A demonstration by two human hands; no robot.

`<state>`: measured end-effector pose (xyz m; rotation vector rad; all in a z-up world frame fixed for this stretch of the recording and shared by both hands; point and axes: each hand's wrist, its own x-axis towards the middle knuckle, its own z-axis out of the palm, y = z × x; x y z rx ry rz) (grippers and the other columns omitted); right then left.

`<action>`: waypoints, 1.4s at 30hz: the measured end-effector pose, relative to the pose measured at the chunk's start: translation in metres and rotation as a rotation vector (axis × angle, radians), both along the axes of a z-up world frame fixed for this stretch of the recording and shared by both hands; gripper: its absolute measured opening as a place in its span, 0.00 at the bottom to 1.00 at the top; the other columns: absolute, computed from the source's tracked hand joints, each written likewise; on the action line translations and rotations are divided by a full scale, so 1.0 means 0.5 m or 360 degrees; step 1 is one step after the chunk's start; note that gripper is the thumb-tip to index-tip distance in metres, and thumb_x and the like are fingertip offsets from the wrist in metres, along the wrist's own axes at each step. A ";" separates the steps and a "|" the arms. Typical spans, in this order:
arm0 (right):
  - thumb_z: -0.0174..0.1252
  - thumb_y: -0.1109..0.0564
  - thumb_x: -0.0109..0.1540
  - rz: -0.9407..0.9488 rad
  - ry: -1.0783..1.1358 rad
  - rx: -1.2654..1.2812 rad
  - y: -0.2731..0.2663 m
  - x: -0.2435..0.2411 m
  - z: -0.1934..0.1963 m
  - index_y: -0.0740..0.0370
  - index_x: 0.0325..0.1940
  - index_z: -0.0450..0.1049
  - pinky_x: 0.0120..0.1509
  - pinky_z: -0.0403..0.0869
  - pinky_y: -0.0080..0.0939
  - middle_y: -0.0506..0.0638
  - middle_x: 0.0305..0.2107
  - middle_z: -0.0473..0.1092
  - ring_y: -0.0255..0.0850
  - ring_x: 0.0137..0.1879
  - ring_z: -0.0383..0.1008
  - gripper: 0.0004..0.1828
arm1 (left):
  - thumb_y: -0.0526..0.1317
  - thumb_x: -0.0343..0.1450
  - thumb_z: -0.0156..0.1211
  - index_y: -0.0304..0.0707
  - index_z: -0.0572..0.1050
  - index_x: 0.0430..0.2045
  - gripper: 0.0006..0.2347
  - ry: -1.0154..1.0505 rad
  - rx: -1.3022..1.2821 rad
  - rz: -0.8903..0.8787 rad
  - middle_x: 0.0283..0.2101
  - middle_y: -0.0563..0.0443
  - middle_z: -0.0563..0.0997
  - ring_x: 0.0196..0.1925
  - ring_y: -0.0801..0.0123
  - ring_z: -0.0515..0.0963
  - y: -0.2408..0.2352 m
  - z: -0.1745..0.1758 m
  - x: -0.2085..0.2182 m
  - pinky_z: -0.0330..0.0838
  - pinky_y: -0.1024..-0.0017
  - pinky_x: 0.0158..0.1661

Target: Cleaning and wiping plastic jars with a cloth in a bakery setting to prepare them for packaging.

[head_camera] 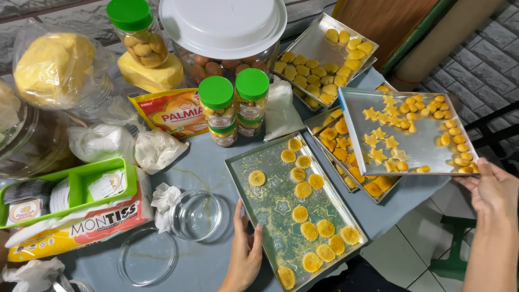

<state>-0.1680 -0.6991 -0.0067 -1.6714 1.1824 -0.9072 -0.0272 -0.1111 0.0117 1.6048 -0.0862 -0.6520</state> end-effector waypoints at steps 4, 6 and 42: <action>0.43 0.55 0.83 0.0163 -0.0057 -0.0146 -0.061 -0.022 0.008 0.72 0.68 0.62 0.49 0.85 0.57 0.71 0.49 0.70 0.59 0.48 0.79 0.17 | 0.47 0.75 0.44 0.58 0.37 0.75 0.32 0.0026 -0.0014 0.0022 0.76 0.47 0.55 0.82 0.63 0.46 -0.002 0.002 0.000 0.64 0.70 0.43; 0.47 0.57 0.81 0.0105 -0.0049 -0.0164 -0.023 -0.003 0.021 0.74 0.65 0.66 0.46 0.86 0.55 0.70 0.45 0.72 0.56 0.44 0.80 0.15 | 0.46 0.75 0.44 0.59 0.36 0.74 0.32 0.0057 -0.0014 0.0024 0.76 0.44 0.51 0.78 0.69 0.52 -0.002 0.007 0.001 0.63 0.70 0.40; 0.61 0.50 0.61 0.1257 0.0750 -0.0323 0.597 0.052 0.069 0.59 0.43 0.87 0.26 0.73 0.31 0.44 0.26 0.82 0.30 0.25 0.73 0.14 | 0.37 0.77 0.36 0.36 0.32 0.73 0.30 -0.0371 -0.0073 0.0074 0.79 0.43 0.34 0.81 0.62 0.33 0.003 -0.014 -0.019 0.30 0.65 0.74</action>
